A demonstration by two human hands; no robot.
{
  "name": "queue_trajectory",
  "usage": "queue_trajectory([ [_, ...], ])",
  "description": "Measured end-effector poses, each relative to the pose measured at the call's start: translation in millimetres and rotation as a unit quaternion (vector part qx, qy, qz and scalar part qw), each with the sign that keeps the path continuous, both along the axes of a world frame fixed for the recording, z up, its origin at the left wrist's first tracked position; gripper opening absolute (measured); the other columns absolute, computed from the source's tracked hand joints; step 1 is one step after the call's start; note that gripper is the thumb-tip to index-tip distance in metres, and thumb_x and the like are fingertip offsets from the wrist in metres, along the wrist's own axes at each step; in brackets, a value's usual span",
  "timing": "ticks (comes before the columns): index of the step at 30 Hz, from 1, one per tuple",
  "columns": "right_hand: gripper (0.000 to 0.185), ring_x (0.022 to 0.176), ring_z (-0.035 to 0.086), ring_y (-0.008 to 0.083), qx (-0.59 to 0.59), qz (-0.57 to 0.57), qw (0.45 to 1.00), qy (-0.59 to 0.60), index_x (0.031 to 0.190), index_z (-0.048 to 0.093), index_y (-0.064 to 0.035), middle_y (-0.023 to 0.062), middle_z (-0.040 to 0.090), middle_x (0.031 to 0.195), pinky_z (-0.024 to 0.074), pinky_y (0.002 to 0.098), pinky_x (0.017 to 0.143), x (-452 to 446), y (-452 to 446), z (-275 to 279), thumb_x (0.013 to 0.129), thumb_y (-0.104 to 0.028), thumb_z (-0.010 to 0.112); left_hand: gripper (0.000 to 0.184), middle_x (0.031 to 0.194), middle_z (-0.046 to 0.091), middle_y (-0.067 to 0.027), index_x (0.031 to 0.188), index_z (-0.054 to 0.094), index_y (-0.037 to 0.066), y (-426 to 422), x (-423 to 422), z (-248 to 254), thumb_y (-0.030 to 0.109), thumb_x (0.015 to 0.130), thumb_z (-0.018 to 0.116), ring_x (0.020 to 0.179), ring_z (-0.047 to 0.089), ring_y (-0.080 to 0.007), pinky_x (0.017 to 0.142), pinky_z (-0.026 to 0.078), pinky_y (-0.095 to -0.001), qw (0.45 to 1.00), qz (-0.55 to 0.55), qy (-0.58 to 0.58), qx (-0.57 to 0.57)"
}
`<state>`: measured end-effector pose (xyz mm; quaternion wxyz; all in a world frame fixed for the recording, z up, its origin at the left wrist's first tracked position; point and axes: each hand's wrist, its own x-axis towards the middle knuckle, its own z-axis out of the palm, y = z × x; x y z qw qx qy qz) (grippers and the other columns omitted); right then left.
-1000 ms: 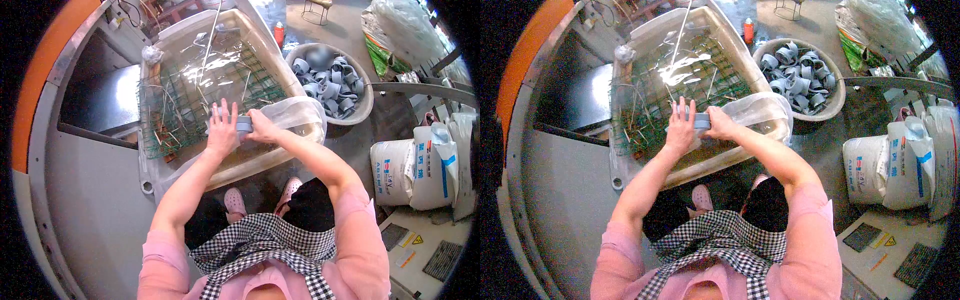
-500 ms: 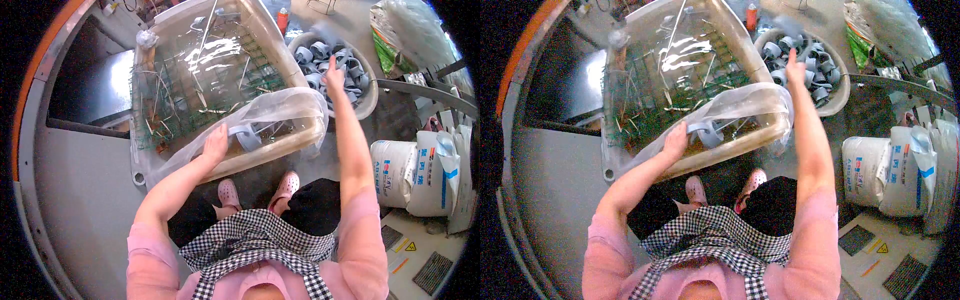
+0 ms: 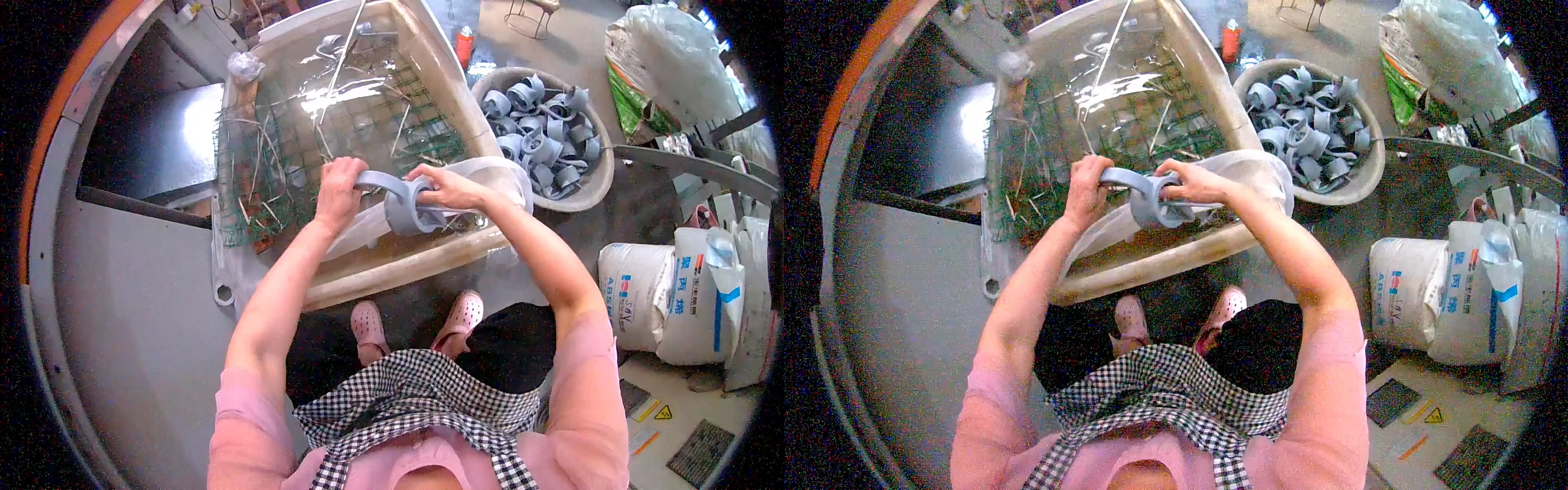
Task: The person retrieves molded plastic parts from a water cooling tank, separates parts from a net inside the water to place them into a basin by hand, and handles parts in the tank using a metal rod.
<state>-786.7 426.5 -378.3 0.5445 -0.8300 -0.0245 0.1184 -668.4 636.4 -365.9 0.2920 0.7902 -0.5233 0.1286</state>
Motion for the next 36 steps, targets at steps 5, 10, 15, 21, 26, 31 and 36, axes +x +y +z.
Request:
queue_trajectory([
  [5,0.033,0.079,0.053,0.0166,0.064,-0.182,0.981,-0.03,0.106,0.044,-0.0061,0.0119,0.056,0.085,0.0431,0.0322,0.072,-3,-5,-34,0.08,-0.02,0.06,0.066,0.121,0.031,-0.0259,0.128,0.024,-0.006,-19,-22,-14,0.024,0.08,0.059,0.113,0.035,-0.0361,0.096,0.028,-0.0394,0.974,0.169,0.124,-0.088],
  [10,0.035,0.083,0.053,0.0154,0.102,-0.34,0.933,-0.061,0.109,0.044,-0.0062,0.0105,0.055,0.095,0.0423,0.0284,0.074,-18,-5,10,0.084,-0.027,0.056,0.069,0.097,0.056,-0.0157,0.119,0.026,-0.006,-59,-70,-11,0.031,0.076,0.066,0.077,0.058,-0.0206,0.063,0.048,-0.0297,0.856,-0.033,0.508,-0.096],
  [15,0.028,0.077,0.058,0.0208,0.521,-0.34,0.782,-0.028,0.108,0.047,-0.0083,0.007,0.057,0.091,0.0496,0.0314,0.064,-30,-46,13,0.08,-0.011,0.054,0.055,0.081,0.06,-0.0136,0.106,0.034,-0.002,-123,-73,2,0.023,0.072,0.07,0.07,0.06,-0.0209,0.065,0.048,-0.031,0.877,-0.045,0.471,-0.082],
  [21,0.016,0.067,0.056,0.0184,0.463,-0.544,0.699,-0.034,0.087,0.056,-0.0023,0.0071,0.058,0.077,0.0472,0.0308,0.059,-52,-118,-20,0.071,-0.004,0.056,0.071,0.096,0.058,-0.0183,0.124,0.031,0.0,-205,-88,3,0.032,0.073,0.068,0.081,0.06,-0.0237,0.071,0.047,-0.0323,0.902,-0.123,0.413,0.009],
  [26,0.024,0.07,0.059,0.0199,0.321,-0.686,0.651,-0.053,0.086,0.06,0.0054,0.0127,0.061,0.084,0.0467,0.0345,0.06,-50,-219,-89,0.065,-0.005,0.061,0.076,0.104,0.054,-0.021,0.127,0.028,-0.004,-207,-106,13,0.034,0.074,0.067,0.088,0.06,-0.0258,0.076,0.047,-0.0318,0.915,-0.094,0.385,0.08],
  [31,0.026,0.067,0.059,0.0262,0.248,-0.694,0.673,-0.055,0.094,0.054,0.0065,0.0152,0.058,0.087,0.0526,0.0416,0.053,-53,-244,-82,0.072,-0.007,0.06,0.06,0.096,0.059,-0.0166,0.122,0.038,-0.002,-150,-67,-18,0.029,0.078,0.064,0.088,0.059,-0.0221,0.077,0.047,-0.0317,0.937,-0.064,0.314,0.137],
  [36,0.037,0.076,0.061,0.0304,0.27,-0.73,0.625,-0.058,0.097,0.054,0.0106,0.0208,0.059,0.093,0.0503,0.0377,0.063,-57,-232,-75,0.072,-0.017,0.059,0.051,0.09,0.06,-0.0131,0.118,0.044,-0.002,-113,-49,-25,0.025,0.079,0.063,0.079,0.059,-0.0178,0.072,0.047,-0.0296,0.918,-0.005,0.359,0.166],
])
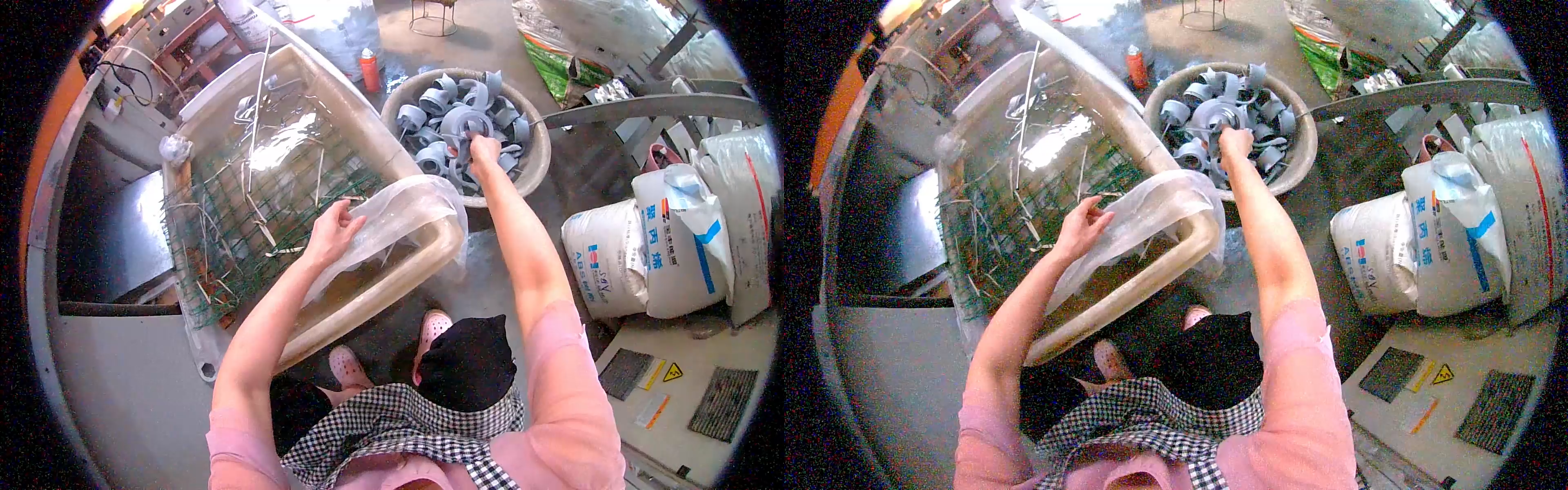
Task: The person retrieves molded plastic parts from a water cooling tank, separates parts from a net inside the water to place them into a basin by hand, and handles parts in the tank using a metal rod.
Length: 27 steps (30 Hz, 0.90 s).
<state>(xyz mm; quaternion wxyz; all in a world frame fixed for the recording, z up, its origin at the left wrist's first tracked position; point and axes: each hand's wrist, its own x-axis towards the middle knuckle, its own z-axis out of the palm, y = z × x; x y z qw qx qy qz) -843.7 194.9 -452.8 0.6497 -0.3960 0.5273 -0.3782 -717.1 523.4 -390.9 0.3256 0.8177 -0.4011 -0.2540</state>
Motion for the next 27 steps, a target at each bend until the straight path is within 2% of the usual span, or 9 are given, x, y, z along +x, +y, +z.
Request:
queue_trajectory([
  [2,0.04,0.08,0.061,0.0314,0.049,-0.024,0.997,-0.058,0.096,0.055,0.011,0.0223,0.06,0.093,0.0489,0.037,0.067,-4,7,10,0.071,-0.019,0.059,0.049,0.087,0.06,-0.0116,0.117,0.045,0.0,1,-5,0,0.024,0.079,0.063,0.078,0.058,-0.0169,0.071,0.047,-0.0289,1.0,-0.004,-0.007,-0.004],
  [6,0.034,0.09,0.059,0.0317,-0.043,0.045,0.988,0.143,0.091,0.058,0.01,0.0239,0.059,0.095,0.0465,0.0385,0.077,4,-39,-38,0.07,-0.016,0.058,0.045,0.085,0.06,-0.0118,0.114,0.048,-0.001,-8,-21,7,0.023,0.078,0.064,0.079,0.059,-0.0194,0.072,0.047,-0.0305,0.996,-0.046,-0.057,-0.05],
  [10,0.027,0.066,0.061,0.0271,-0.164,0.064,0.955,0.24,0.094,0.053,0.0108,0.0198,0.058,0.084,0.0548,0.0434,0.05,9,-64,-52,0.076,-0.009,0.057,0.046,0.089,0.058,-0.0178,0.108,0.05,-0.004,-27,-28,12,0.025,0.076,0.065,0.079,0.059,-0.0251,0.072,0.047,-0.033,0.994,-0.063,-0.054,-0.074],
  [13,0.026,0.066,0.06,0.0273,-0.042,0.063,0.994,0.082,0.092,0.054,0.0092,0.0175,0.058,0.085,0.0552,0.0457,0.052,-1,10,43,0.08,-0.014,0.058,0.049,0.092,0.057,-0.0176,0.11,0.047,-0.005,-55,-27,18,0.029,0.078,0.062,0.078,0.058,-0.0252,0.07,0.047,-0.0339,0.997,-0.058,-0.019,-0.054],
  [14,0.037,0.069,0.06,0.0201,-0.071,0.12,0.986,0.093,0.088,0.06,0.0096,0.0163,0.062,0.082,0.049,0.034,0.066,10,-22,-14,0.068,-0.021,0.068,0.052,0.094,0.057,-0.017,0.114,0.045,-0.004,-67,-26,23,0.032,0.08,0.06,0.078,0.058,-0.025,0.069,0.048,-0.0348,0.998,-0.047,0.023,-0.045],
  [16,0.033,0.065,0.058,0.0174,-0.008,0.199,0.978,-0.058,0.087,0.061,0.0068,0.0129,0.062,0.078,0.0467,0.0321,0.06,0,50,56,0.071,-0.021,0.066,0.054,0.095,0.056,-0.0143,0.118,0.041,-0.001,-97,-27,32,0.036,0.082,0.056,0.079,0.059,-0.0227,0.067,0.05,-0.0348,0.985,0.02,0.136,-0.109],
  [19,0.027,0.072,0.056,0.0156,-0.15,0.311,0.938,-0.017,0.092,0.061,-0.0021,0.0058,0.062,0.082,0.0445,0.0297,0.061,-8,95,81,0.077,-0.024,0.059,0.057,0.101,0.053,-0.0121,0.124,0.033,0.004,-104,-33,55,0.041,0.085,0.051,0.082,0.059,-0.0215,0.065,0.053,-0.0378,0.937,0.03,0.304,-0.171],
  [21,0.027,0.079,0.055,0.014,-0.078,0.347,0.932,-0.073,0.1,0.057,-0.0037,0.0044,0.06,0.089,0.0434,0.0278,0.071,-18,109,96,0.078,-0.02,0.059,0.054,0.105,0.051,-0.0132,0.122,0.033,0.003,-104,-33,59,0.039,0.086,0.049,0.088,0.058,-0.0241,0.067,0.054,-0.0417,0.9,-0.011,0.397,-0.18],
  [27,0.037,0.084,0.053,0.0128,-0.186,0.38,0.9,-0.107,0.108,0.051,-0.0032,0.0045,0.058,0.095,0.0429,0.0269,0.076,-26,100,71,0.076,-0.016,0.063,0.048,0.111,0.045,-0.0145,0.117,0.035,0.001,-98,-41,51,0.036,0.087,0.048,0.093,0.056,-0.0245,0.068,0.055,-0.0418,0.885,0.007,0.398,-0.244],
])
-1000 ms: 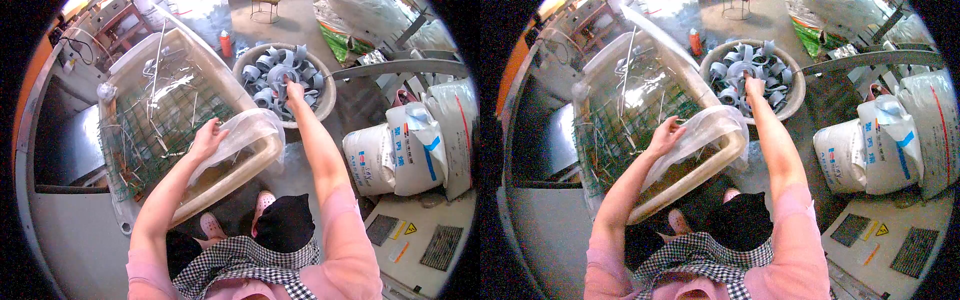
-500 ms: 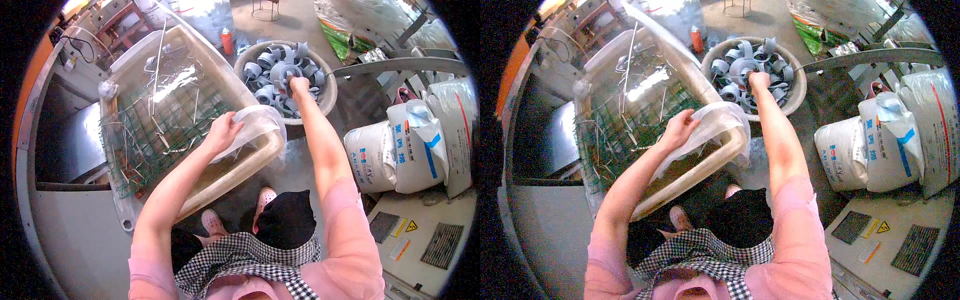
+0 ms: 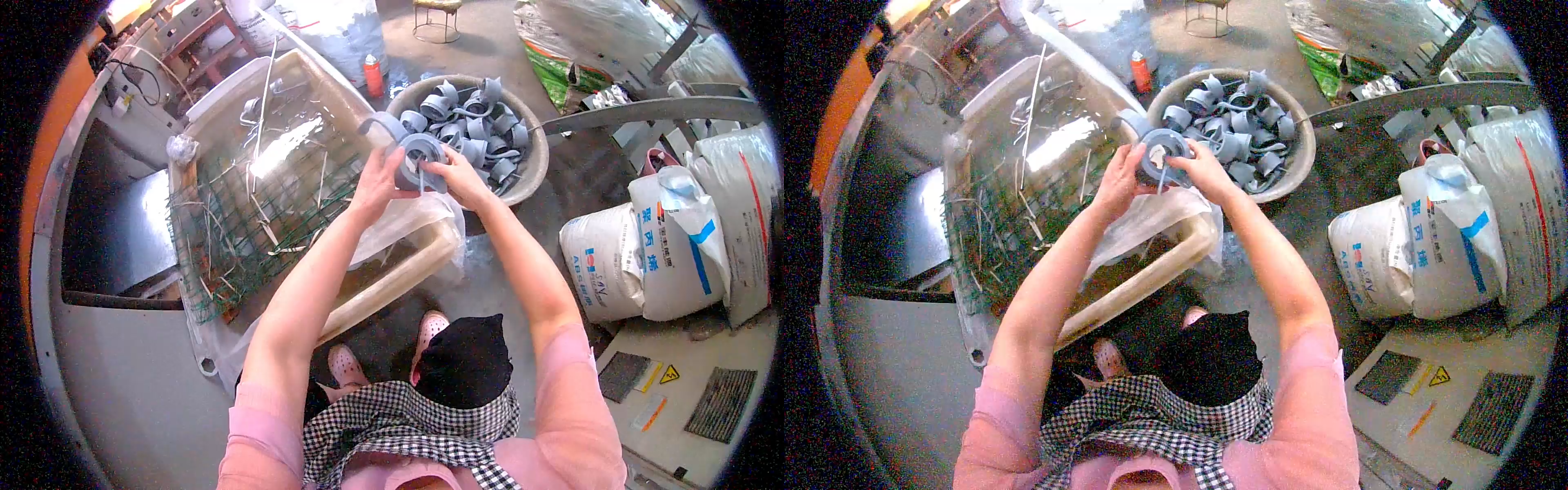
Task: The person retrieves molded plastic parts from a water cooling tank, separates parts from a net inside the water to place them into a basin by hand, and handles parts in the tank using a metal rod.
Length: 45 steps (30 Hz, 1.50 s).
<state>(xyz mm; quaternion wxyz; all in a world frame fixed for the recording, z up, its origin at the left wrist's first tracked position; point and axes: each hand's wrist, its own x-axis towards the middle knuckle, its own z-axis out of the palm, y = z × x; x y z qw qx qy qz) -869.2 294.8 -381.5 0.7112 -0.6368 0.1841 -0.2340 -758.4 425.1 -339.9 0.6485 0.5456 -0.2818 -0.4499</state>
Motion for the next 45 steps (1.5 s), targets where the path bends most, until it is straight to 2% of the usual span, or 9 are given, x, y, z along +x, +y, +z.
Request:
queue_trajectory([
  [17,0.024,0.083,0.061,0.0295,-0.33,-0.314,0.868,0.198,0.091,0.06,-0.0003,0.018,0.063,0.085,0.0469,0.0359,0.073,-13,-38,28,0.069,-0.011,0.061,0.044,0.101,0.047,-0.0153,0.11,0.037,-0.005,-85,-20,-46,0.028,0.085,0.053,0.081,0.055,-0.0212,0.059,0.056,-0.0345,0.981,0.067,-0.178,0.035],
  [23,0.043,0.094,0.057,0.0336,-0.328,-0.293,0.873,0.209,0.108,0.055,-0.0033,0.0212,0.059,0.098,0.0438,0.0383,0.081,-15,-70,32,0.067,-0.014,0.061,0.043,0.103,0.048,-0.0144,0.109,0.039,-0.004,-95,-33,-7,0.028,0.085,0.053,0.084,0.055,-0.0222,0.065,0.055,-0.0356,0.997,0.017,-0.07,0.01],
  [27,0.073,0.109,0.047,0.0211,-0.102,-0.18,0.972,0.108,0.134,0.027,-0.0154,0.01,0.045,0.124,0.0409,0.0313,0.087,-33,-61,39,0.071,-0.007,0.062,0.051,0.105,0.048,-0.0148,0.118,0.03,-0.003,-93,-8,-17,0.026,0.084,0.056,0.087,0.056,-0.0244,0.067,0.055,-0.037,0.998,0.019,-0.044,-0.032],
  [29,0.075,0.119,0.038,0.0238,-0.267,-0.089,0.959,0.019,0.134,0.026,-0.0157,0.0112,0.033,0.133,0.0373,0.0333,0.092,-42,-54,41,0.07,-0.006,0.064,0.049,0.104,0.047,-0.0153,0.116,0.031,-0.004,-87,-5,-7,0.025,0.084,0.056,0.088,0.056,-0.0256,0.068,0.055,-0.0377,0.999,0.033,0.0,-0.025],
  [30,0.065,0.124,0.031,0.0255,-0.489,-0.095,0.866,0.031,0.128,0.037,-0.0144,0.0108,0.024,0.137,0.0349,0.0344,0.095,-45,-50,50,0.069,-0.005,0.066,0.048,0.103,0.047,-0.0158,0.115,0.033,-0.005,-82,-9,1,0.025,0.085,0.055,0.089,0.056,-0.0255,0.068,0.055,-0.0378,0.999,0.026,-0.03,-0.016],
  [33,0.047,0.122,0.034,0.0275,-0.598,-0.095,0.795,0.044,0.116,0.05,-0.0115,0.0122,0.03,0.134,0.0353,0.0345,0.095,-48,-32,62,0.071,-0.006,0.064,0.047,0.104,0.047,-0.0147,0.116,0.034,-0.004,-81,-14,-9,0.027,0.086,0.054,0.088,0.056,-0.0236,0.068,0.055,-0.0373,0.996,-0.011,-0.089,0.014],
  [37,0.024,0.117,0.041,0.0232,-0.368,-0.13,0.92,-0.038,0.102,0.059,-0.0045,0.0116,0.036,0.131,0.0374,0.0304,0.091,-38,-54,42,0.078,-0.008,0.061,0.054,0.108,0.049,-0.0142,0.113,0.038,-0.003,-80,-23,-14,0.034,0.08,0.06,0.091,0.054,-0.021,0.064,0.054,-0.0325,0.992,-0.011,-0.125,0.033],
  [43,0.067,0.1,0.053,0.0213,-0.112,-0.253,0.96,-0.048,0.131,0.034,-0.0117,0.0131,0.045,0.122,0.0397,0.033,0.089,-47,-33,68,0.073,-0.014,0.067,0.055,0.111,0.046,-0.0144,0.115,0.034,-0.003,-83,-35,-14,0.033,0.081,0.058,0.094,0.053,-0.0221,0.069,0.052,-0.0336,0.994,0.059,-0.092,0.009],
  [45,0.069,0.098,0.053,0.0218,-0.103,-0.046,0.992,0.05,0.132,0.031,-0.0095,0.017,0.045,0.12,0.0443,0.0335,0.084,-63,-49,50,0.072,-0.011,0.065,0.052,0.112,0.044,-0.0145,0.114,0.032,-0.002,-78,-31,-14,0.03,0.082,0.058,0.098,0.051,-0.0217,0.075,0.051,-0.0343,0.994,0.075,0.021,-0.08],
])
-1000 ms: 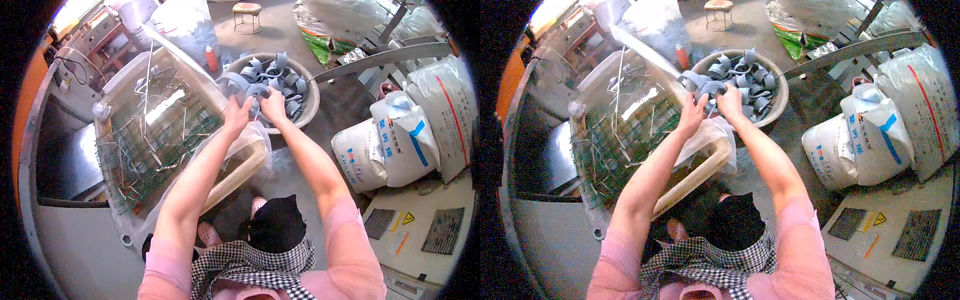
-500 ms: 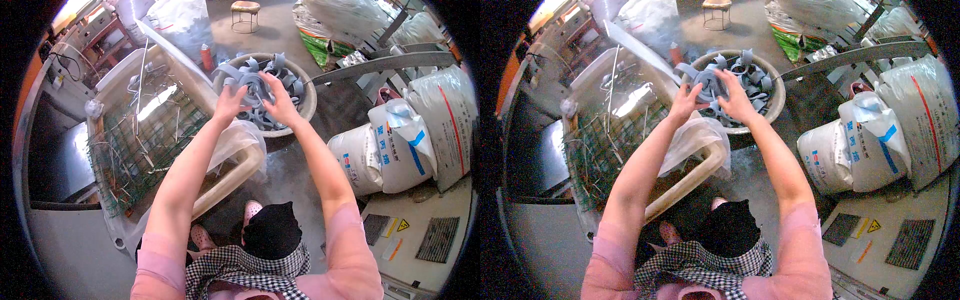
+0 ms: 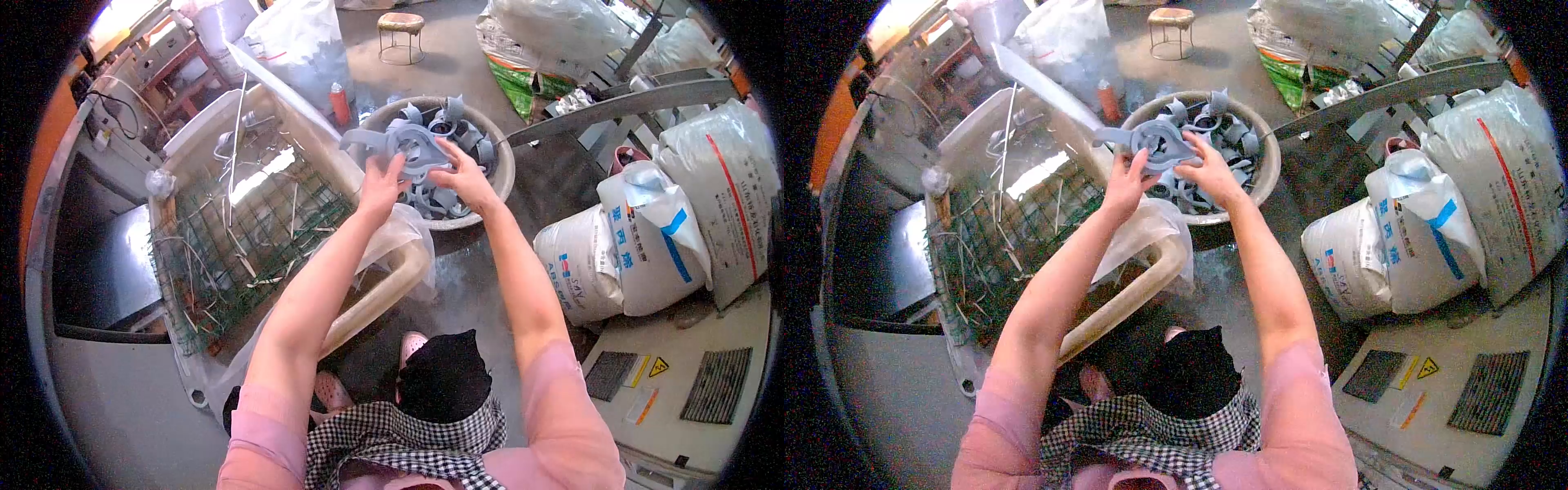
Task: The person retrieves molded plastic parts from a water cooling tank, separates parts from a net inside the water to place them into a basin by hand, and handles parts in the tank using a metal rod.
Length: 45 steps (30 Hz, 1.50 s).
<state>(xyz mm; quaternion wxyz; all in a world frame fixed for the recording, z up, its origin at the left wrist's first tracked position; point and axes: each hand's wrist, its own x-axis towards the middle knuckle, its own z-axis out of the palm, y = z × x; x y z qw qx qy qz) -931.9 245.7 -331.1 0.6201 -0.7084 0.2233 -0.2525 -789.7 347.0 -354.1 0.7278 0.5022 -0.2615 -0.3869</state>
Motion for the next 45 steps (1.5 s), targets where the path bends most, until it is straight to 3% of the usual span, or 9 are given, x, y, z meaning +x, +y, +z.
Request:
queue_trajectory([
  [4,0.052,0.091,0.057,0.027,0.304,0.003,0.948,-0.092,0.121,0.037,-0.0062,0.0123,0.05,0.108,0.0527,0.0342,0.063,10,-3,-11,0.071,-0.005,0.052,0.042,0.115,0.043,-0.0096,0.118,0.03,0.003,2,-12,-7,0.025,0.088,0.05,0.101,0.051,-0.0208,0.086,0.045,-0.0328,0.999,-0.033,0.007,0.016],
  [9,0.039,0.086,0.058,0.0251,0.318,0.008,0.942,-0.112,0.111,0.042,-0.0057,0.0093,0.051,0.106,0.0533,0.0368,0.06,14,9,5,0.074,-0.011,0.052,0.039,0.106,0.05,-0.0085,0.114,0.038,0.003,7,-4,-1,0.027,0.087,0.052,0.097,0.052,-0.0173,0.084,0.044,-0.0295,0.979,-0.088,-0.134,0.123],
  [15,0.044,0.083,0.056,0.0184,0.171,-0.212,0.956,-0.106,0.11,0.047,-0.0043,0.0077,0.058,0.095,0.0457,0.0312,0.066,45,20,-10,0.074,-0.021,0.067,0.037,0.097,0.058,-0.0068,0.105,0.051,0.002,11,-17,8,0.033,0.085,0.054,0.091,0.054,-0.014,0.075,0.045,-0.0302,0.974,-0.089,-0.169,0.124],
  [18,0.041,0.082,0.056,0.0189,0.155,-0.222,0.951,-0.147,0.104,0.051,-0.0025,0.0094,0.06,0.095,0.0437,0.0306,0.07,49,10,-22,0.073,-0.024,0.067,0.028,0.074,0.06,-0.0098,0.087,0.059,0.003,20,-21,17,0.03,0.081,0.06,0.065,0.054,-0.0182,0.062,0.042,-0.0323,0.929,-0.092,-0.289,0.213],
  [21,0.042,0.086,0.057,0.0278,-0.025,-0.287,0.955,-0.062,0.099,0.053,0.001,0.0169,0.06,0.094,0.0423,0.0351,0.075,38,-5,-17,0.072,-0.028,0.066,0.032,0.073,0.052,-0.0122,0.087,0.057,0.002,52,-27,29,0.025,0.069,0.068,0.072,0.052,-0.0313,0.063,0.043,-0.0389,0.734,0.03,-0.675,0.068],
  [24,0.043,0.091,0.055,0.0364,-0.141,-0.316,0.938,0.015,0.097,0.054,0.0027,0.023,0.058,0.095,0.0411,0.0383,0.079,33,-4,-11,0.072,-0.031,0.065,0.043,0.083,0.051,-0.0127,0.102,0.054,0.007,53,-16,37,0.028,0.067,0.068,0.079,0.051,-0.0301,0.068,0.043,-0.0374,0.645,0.094,-0.759,0.004],
  [26,0.041,0.092,0.055,0.0365,-0.171,-0.268,0.948,0.034,0.097,0.054,0.0031,0.024,0.058,0.095,0.0409,0.0381,0.08,33,-2,-13,0.071,-0.028,0.063,0.053,0.1,0.05,-0.0112,0.111,0.049,0.01,41,-16,41,0.026,0.064,0.068,0.094,0.046,-0.0301,0.078,0.039,-0.0385,0.655,0.07,-0.752,0.025],
  [29,0.04,0.091,0.055,0.0371,-0.18,-0.277,0.942,0.063,0.097,0.054,0.004,0.0251,0.058,0.094,0.0408,0.0381,0.08,37,-14,-34,0.072,-0.027,0.056,0.058,0.116,0.046,-0.0036,0.114,0.047,0.01,17,-8,32,0.027,0.063,0.068,0.107,0.038,-0.0276,0.088,0.028,-0.0416,0.544,0.065,-0.835,0.039],
  [45,0.043,0.096,0.047,0.0417,-0.317,-0.27,0.906,0.07,0.107,0.044,0.0066,0.0279,0.05,0.101,0.0377,0.0446,0.083,11,-32,-13,0.082,-0.027,0.046,0.057,0.109,0.054,-0.003,0.121,0.042,0.005,-39,-10,35,0.03,0.072,0.057,0.099,0.043,-0.0236,0.085,0.028,-0.0338,0.436,0.075,-0.896,0.015],
])
